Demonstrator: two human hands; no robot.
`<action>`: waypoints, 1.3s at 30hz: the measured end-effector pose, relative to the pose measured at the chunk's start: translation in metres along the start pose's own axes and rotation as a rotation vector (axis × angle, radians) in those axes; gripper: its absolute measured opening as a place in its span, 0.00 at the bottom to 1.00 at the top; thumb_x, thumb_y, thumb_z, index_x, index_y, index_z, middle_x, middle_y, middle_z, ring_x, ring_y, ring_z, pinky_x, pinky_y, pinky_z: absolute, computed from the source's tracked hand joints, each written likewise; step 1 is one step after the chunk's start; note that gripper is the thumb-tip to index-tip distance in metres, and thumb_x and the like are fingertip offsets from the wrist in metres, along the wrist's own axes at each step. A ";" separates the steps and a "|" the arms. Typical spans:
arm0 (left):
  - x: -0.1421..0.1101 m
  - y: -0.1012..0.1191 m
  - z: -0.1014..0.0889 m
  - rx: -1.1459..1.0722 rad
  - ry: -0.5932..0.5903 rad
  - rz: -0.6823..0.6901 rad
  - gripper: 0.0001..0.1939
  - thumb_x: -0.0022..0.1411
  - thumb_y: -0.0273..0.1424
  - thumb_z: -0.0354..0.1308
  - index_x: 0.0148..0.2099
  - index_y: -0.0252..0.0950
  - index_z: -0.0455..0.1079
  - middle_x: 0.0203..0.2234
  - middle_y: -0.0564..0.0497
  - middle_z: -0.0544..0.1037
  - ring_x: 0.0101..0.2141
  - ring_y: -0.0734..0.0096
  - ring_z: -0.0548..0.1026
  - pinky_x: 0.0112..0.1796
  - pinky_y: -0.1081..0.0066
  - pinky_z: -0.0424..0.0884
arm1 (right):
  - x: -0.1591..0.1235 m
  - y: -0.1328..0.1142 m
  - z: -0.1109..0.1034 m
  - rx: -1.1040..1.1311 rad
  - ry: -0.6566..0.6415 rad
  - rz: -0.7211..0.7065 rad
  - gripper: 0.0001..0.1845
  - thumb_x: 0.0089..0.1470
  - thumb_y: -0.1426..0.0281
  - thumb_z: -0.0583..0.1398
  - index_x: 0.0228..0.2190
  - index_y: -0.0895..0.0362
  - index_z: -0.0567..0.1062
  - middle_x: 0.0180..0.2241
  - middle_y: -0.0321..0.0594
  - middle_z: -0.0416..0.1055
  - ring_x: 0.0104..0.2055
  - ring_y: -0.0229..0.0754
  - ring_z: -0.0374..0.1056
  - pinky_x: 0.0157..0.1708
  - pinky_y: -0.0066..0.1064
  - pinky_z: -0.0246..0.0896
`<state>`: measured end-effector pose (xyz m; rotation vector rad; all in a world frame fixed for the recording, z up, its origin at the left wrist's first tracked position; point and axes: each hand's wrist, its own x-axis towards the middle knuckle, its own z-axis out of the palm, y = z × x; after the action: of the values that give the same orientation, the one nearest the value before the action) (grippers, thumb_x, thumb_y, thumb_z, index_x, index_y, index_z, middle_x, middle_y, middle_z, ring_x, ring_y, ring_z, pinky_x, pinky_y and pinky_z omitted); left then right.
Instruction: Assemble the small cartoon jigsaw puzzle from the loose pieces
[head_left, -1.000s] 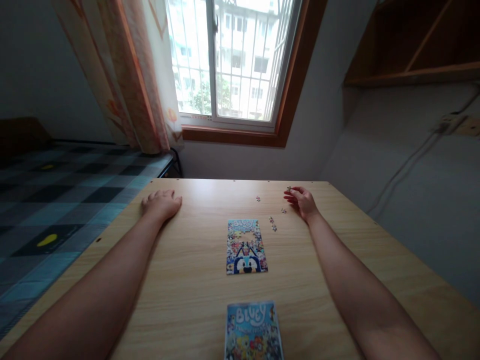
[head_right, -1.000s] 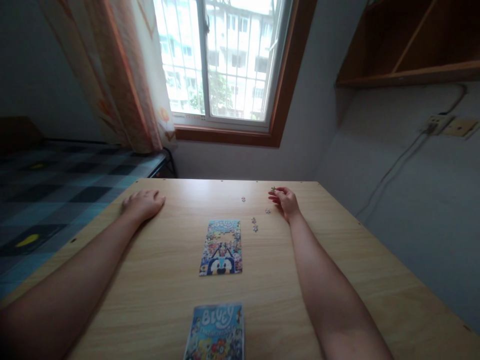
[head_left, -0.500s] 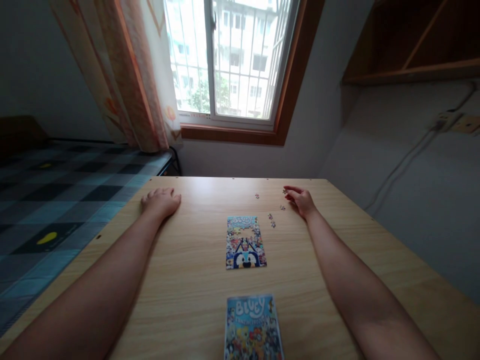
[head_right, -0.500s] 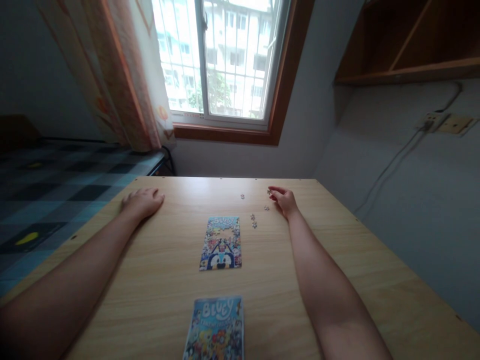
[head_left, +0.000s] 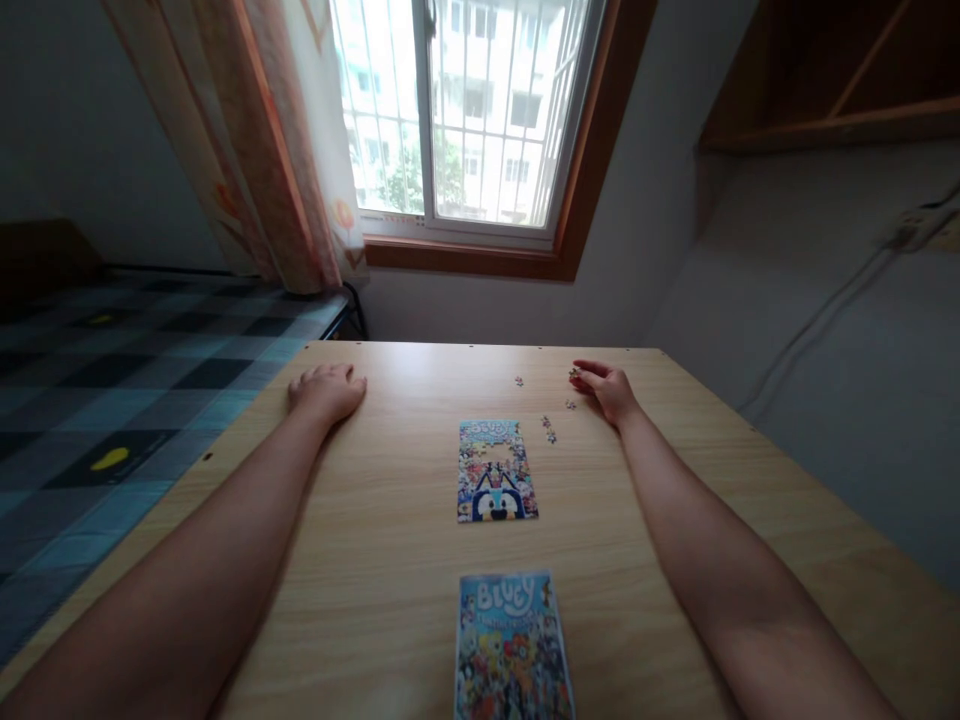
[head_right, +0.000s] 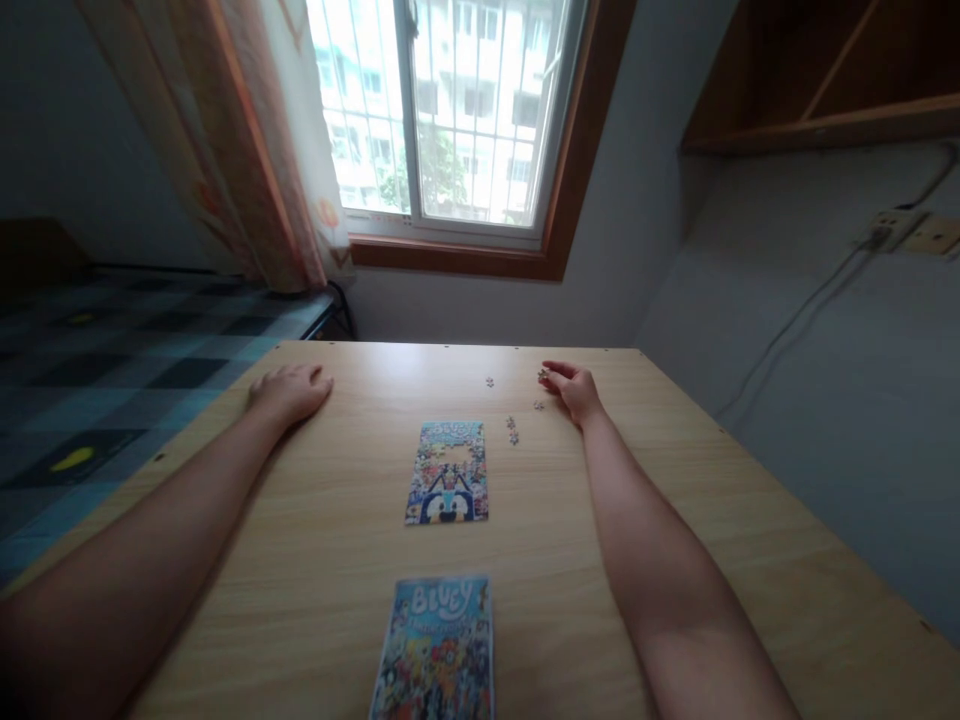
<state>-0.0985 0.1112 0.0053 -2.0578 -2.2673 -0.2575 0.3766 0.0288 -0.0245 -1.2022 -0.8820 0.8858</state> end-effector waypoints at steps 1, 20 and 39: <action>0.000 0.001 0.000 0.000 -0.010 -0.002 0.33 0.64 0.47 0.44 0.65 0.37 0.67 0.64 0.40 0.67 0.61 0.44 0.65 0.61 0.50 0.60 | -0.001 -0.001 0.000 -0.002 0.007 -0.002 0.12 0.46 0.78 0.68 0.36 0.59 0.81 0.28 0.39 0.80 0.30 0.36 0.77 0.32 0.23 0.73; 0.008 0.002 0.006 -0.022 -0.017 0.032 0.34 0.62 0.51 0.46 0.65 0.42 0.67 0.63 0.42 0.68 0.61 0.41 0.64 0.59 0.48 0.60 | 0.000 -0.008 -0.004 -0.045 0.074 -0.031 0.08 0.47 0.77 0.64 0.33 0.58 0.76 0.28 0.36 0.76 0.28 0.36 0.74 0.34 0.31 0.75; 0.008 0.000 0.004 -0.029 -0.023 0.030 0.34 0.61 0.50 0.47 0.65 0.42 0.68 0.63 0.40 0.68 0.61 0.38 0.64 0.57 0.46 0.61 | -0.049 -0.083 0.055 -0.535 -0.724 0.251 0.23 0.37 0.66 0.75 0.38 0.57 0.82 0.33 0.42 0.78 0.30 0.39 0.72 0.31 0.32 0.75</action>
<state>-0.0989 0.1201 0.0026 -2.1181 -2.2570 -0.2670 0.3147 -0.0068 0.0602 -1.4906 -1.6490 1.3831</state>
